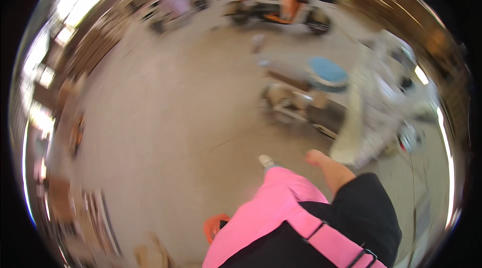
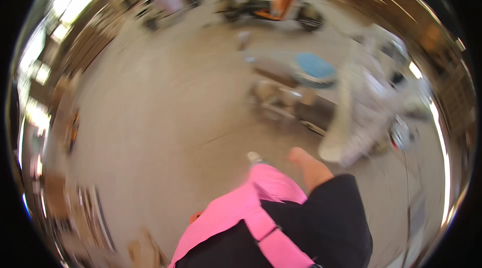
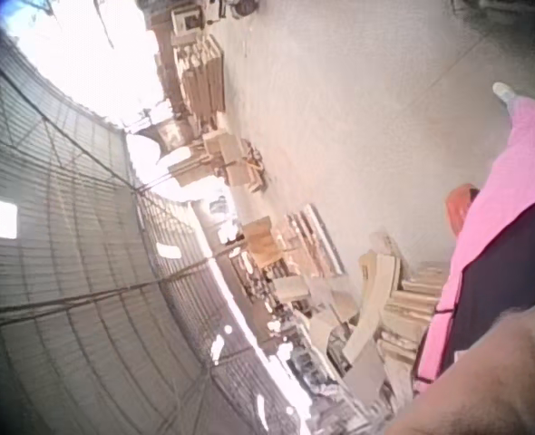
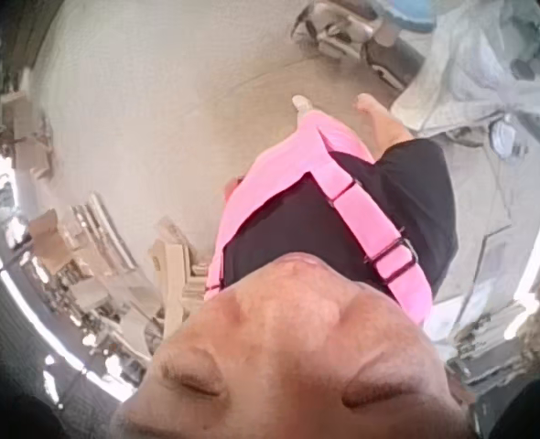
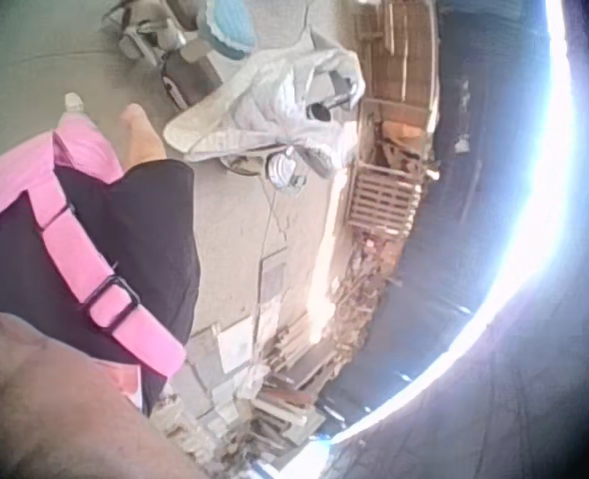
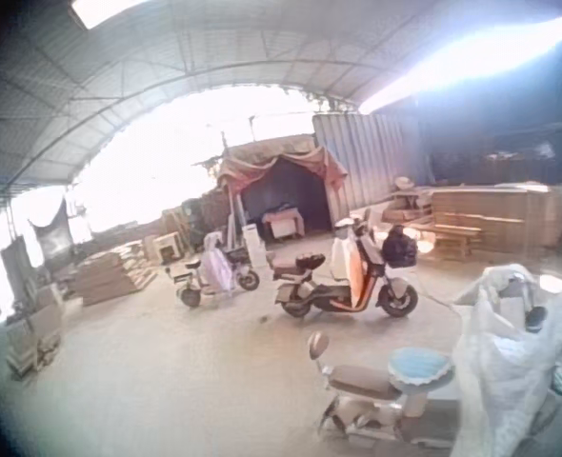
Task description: The person walks through a workshop carrying a plastic bag of vent grilles, then unpacks them and places them into slots on white cabinet panels. The person handles each grille individually, aligning and inserting it into the panel. A coworker is visible nearby working on similar panels.
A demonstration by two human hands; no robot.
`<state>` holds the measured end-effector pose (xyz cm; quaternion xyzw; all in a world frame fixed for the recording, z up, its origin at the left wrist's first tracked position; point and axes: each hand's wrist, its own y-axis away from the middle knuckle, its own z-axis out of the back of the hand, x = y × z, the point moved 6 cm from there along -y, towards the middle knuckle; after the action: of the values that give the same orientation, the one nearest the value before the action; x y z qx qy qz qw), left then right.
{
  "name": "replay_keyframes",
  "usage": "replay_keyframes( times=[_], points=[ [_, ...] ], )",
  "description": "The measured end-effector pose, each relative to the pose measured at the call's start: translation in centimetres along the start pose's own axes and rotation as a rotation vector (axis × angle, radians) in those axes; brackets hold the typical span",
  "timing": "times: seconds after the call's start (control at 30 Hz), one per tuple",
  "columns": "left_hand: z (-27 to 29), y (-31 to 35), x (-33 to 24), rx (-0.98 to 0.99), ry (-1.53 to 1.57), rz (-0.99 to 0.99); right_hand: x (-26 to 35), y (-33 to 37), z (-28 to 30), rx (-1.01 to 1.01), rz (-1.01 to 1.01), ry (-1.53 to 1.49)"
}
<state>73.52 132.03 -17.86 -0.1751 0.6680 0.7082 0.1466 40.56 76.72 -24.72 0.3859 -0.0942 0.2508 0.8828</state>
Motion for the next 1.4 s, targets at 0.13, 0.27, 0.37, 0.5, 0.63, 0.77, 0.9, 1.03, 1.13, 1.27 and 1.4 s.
replay_keyframes(
  times=[0.13, 0.27, 0.37, 0.5, 0.63, 0.77, 0.9, 1.03, 1.13, 1.27, 1.4],
  points=[
    [10.4, 0.9, 3.0, -0.159, 0.289, -0.014, 1.1, -10.9, -0.7, 0.171, -0.008, 0.174],
    [12.8, 2.6, 4.6, -0.363, 0.204, -0.215, 10.1, -21.4, -1.2, 0.398, 0.562, 0.979],
    [10.9, 5.1, 1.9, -0.481, -0.337, -0.572, 20.9, -29.3, 1.1, 0.668, -0.138, -0.031],
    [9.2, 9.1, 1.1, -0.847, -0.425, -0.552, 42.9, -37.9, 3.7, 0.501, 0.109, 0.1],
    [7.5, 8.4, 3.5, -0.967, -0.346, -0.218, 67.4, -44.2, 2.5, 0.373, 0.433, 0.315],
    [7.1, 1.4, 3.1, -0.931, -0.205, -0.121, 86.1, -43.7, -3.8, 0.405, 0.559, -0.047],
    [9.2, -6.4, -1.5, -0.84, -0.019, -0.065, 95.4, -40.1, -13.0, 0.636, 0.627, 0.02],
    [15.0, -12.5, -11.5, -0.781, 0.375, -0.044, 96.3, -37.9, -17.9, 0.913, 0.58, 0.629],
    [19.1, -15.8, -19.3, -0.727, 0.795, -0.078, 98.3, -39.7, -16.5, 0.872, 0.454, 0.735],
    [23.6, -20.0, -29.3, -0.693, 1.283, -0.169, 104.0, -43.9, -14.9, 0.714, 0.229, 0.659],
    [29.7, -24.6, -39.9, -0.739, 1.466, -0.281, 113.3, -48.1, -18.6, 0.66, 0.159, 0.648]
  ],
)
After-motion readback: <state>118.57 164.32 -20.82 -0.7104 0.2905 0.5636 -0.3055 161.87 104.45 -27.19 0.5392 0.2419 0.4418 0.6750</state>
